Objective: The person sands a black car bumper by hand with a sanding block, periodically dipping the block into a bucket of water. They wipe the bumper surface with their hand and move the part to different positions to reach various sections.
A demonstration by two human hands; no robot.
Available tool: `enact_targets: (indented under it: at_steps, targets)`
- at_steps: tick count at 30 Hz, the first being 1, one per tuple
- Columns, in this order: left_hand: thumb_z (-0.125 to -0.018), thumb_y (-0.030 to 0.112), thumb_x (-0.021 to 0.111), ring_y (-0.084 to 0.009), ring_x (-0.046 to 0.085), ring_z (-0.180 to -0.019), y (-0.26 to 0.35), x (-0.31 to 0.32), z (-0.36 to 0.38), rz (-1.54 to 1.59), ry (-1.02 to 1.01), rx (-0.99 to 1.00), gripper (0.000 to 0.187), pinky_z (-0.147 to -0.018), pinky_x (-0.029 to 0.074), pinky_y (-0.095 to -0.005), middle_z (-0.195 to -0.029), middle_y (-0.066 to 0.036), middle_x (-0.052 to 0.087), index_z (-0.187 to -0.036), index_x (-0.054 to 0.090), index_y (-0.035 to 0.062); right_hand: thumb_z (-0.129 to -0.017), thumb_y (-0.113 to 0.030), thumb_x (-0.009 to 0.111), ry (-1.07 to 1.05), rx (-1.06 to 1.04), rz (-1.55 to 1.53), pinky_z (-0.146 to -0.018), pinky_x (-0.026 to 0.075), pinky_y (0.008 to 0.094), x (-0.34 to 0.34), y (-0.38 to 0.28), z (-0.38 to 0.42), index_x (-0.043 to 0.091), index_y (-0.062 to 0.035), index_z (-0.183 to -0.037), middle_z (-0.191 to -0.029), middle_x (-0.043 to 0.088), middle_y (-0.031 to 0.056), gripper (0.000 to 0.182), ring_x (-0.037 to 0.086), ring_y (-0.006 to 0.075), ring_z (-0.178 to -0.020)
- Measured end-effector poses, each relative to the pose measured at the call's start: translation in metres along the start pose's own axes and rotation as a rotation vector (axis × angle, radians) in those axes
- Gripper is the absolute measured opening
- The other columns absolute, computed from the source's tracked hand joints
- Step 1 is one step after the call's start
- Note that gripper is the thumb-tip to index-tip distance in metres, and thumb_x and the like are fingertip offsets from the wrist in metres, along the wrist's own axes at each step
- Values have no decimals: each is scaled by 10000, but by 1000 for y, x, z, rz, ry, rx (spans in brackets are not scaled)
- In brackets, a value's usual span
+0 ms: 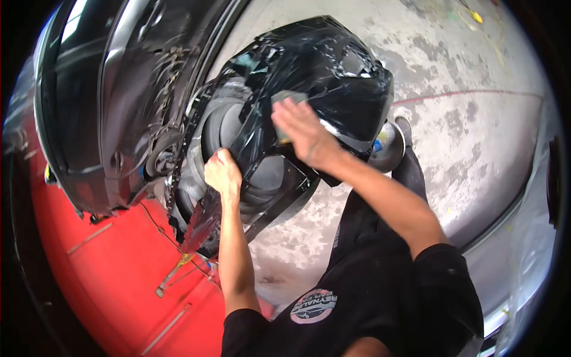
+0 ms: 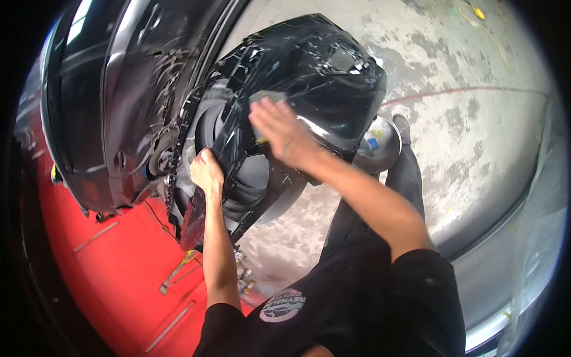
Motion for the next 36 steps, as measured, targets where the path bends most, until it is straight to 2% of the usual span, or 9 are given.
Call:
enact_targets:
  at_steps: [3,5,11,14,18,22,28,31,36]
  targets:
    - [-990,393,430,-501,731,-883,1,-1,1,0,4,-31,538,-835,552,-599,-914,-301,737,-935,803,9,-955,33,516,21,148,15,-1291,295,545,-21,52,-12,496,56,-1527,-1608,460,294,573,386,466,-1535]
    - [-1001,402,435,-494,737,-863,3,-5,0,13,-10,-35,546,-824,560,-592,-890,-296,738,-917,804,9,-942,48,552,35,122,66,-1297,259,564,0,1,-10,481,85,-1522,-1624,424,315,586,367,510,-1532]
    - [-1042,317,452,-458,710,-1058,-18,-28,12,470,-21,75,479,-974,523,-544,-1076,-275,754,-1044,779,-32,-905,57,577,-333,-238,142,-1284,279,571,9,-55,-22,508,45,-1514,-1642,416,285,614,357,485,-1549]
    - [-1038,179,519,-381,586,-1288,-72,-50,42,469,213,127,334,-1124,423,-486,-1301,-195,687,-1208,741,-3,-848,60,620,-257,-215,209,-1286,277,582,-4,-39,-32,512,-4,-1528,-1642,403,285,692,341,498,-1551]
    - [-1099,302,513,-414,303,-1574,-137,-23,89,247,144,-93,463,-1290,126,-634,-1587,-198,473,-1489,580,62,-885,-16,647,-381,-439,212,-1288,265,602,67,-130,-14,519,38,-1498,-1633,422,271,629,314,513,-1556]
    - [-1096,303,533,-433,246,-1599,-139,-27,98,329,142,-45,505,-1290,108,-643,-1653,-198,408,-1549,524,82,-999,-164,507,-581,-704,259,-1313,233,570,138,-184,15,529,59,-1482,-1638,433,240,533,320,441,-1575]
    - [-1078,275,565,-466,228,-1606,-169,-26,172,497,216,-194,550,-1296,181,-599,-1739,-224,261,-1589,492,85,-936,-102,583,-700,-911,526,-1294,264,580,47,-103,-29,431,-25,-1592,-1707,359,177,678,329,402,-1582]
    - [-1055,292,610,-397,374,-1550,-144,0,215,499,153,-330,499,-1289,200,-567,-1654,-191,431,-1518,580,107,-920,-96,590,-676,-992,507,-1276,289,593,44,-81,-32,456,-12,-1571,-1703,358,191,669,345,421,-1571]
    - [-1035,321,615,-314,572,-1316,-103,4,215,212,275,-427,300,-1253,208,-628,-1292,-43,733,-1144,803,114,-949,-179,549,-724,-1352,264,-1277,311,534,128,-179,-15,549,74,-1456,-1622,464,223,567,401,385,-1539]
Point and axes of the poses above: each hand's wrist, its own z-axis away from the middle knuckle, its own x-axis out of the palm, y = z × x, the point moved 6 cm from there along -z, towards the middle knuckle
